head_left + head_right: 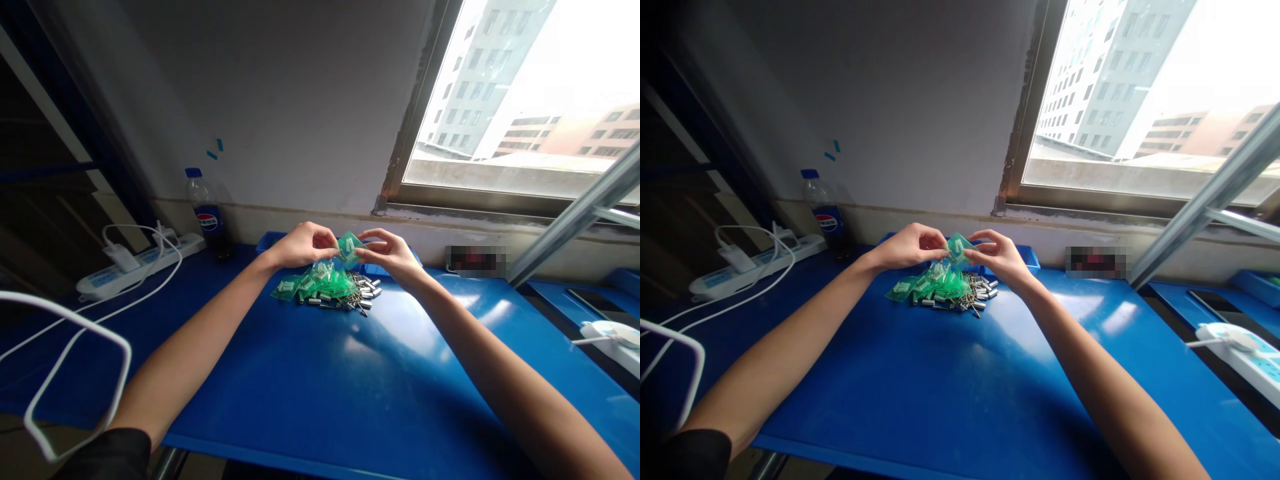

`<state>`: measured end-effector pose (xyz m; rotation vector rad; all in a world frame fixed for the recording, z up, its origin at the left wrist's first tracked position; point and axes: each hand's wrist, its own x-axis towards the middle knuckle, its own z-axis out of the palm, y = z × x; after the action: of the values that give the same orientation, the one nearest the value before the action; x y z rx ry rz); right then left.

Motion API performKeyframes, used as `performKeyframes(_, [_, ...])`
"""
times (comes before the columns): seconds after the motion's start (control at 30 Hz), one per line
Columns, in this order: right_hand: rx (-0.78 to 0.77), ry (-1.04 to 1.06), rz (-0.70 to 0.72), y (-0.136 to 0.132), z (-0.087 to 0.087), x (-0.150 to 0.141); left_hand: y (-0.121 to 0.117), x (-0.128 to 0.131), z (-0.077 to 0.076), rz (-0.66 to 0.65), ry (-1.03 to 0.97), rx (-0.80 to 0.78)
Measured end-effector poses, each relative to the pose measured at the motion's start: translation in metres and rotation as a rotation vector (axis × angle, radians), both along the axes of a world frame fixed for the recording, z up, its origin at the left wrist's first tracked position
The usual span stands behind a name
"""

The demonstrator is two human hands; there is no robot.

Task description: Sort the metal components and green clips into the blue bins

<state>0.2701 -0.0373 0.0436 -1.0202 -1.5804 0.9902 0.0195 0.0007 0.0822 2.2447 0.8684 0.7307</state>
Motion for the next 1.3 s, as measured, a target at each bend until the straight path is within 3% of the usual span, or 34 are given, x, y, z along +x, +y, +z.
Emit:
performKeyframes(0.17, [0.064,-0.190,-0.054,0.005,-0.018,-0.006,0.016,-0.023,0.003,0.328,0.112,0.275])
performKeyframes(0.27, [0.258,-0.431,0.008,0.003,-0.029,-0.013,0.025,-0.038,0.001,0.562,0.259,0.395])
performKeyframes(0.33, [0.400,-0.627,0.054,0.000,-0.036,-0.020,0.029,-0.043,-0.003,0.635,0.334,0.413])
performKeyframes(0.4, [0.504,-0.784,0.096,-0.004,-0.043,-0.027,0.032,-0.043,-0.007,0.586,0.377,0.404])
performKeyframes(0.53, [0.548,-0.936,0.114,-0.007,-0.053,-0.035,0.031,-0.034,-0.013,0.270,0.335,0.322])
performKeyframes(0.63, [0.564,-0.989,0.045,-0.006,-0.052,-0.034,0.024,-0.027,-0.013,0.070,0.333,0.201])
performKeyframes(0.77, [0.598,-1.046,0.017,-0.006,-0.046,-0.031,0.016,-0.019,-0.017,-0.056,0.431,0.109])
performKeyframes(0.93, [0.541,-0.999,-0.013,-0.006,-0.043,-0.030,0.013,-0.007,-0.030,-0.099,0.465,0.195])
performKeyframes(1.13, [0.386,-0.740,-0.037,-0.002,-0.044,-0.025,0.011,0.000,-0.033,-0.059,0.474,0.323])
performKeyframes(1.3, [0.341,-0.442,-0.076,0.004,-0.045,-0.025,0.015,-0.001,-0.033,0.052,0.281,0.327])
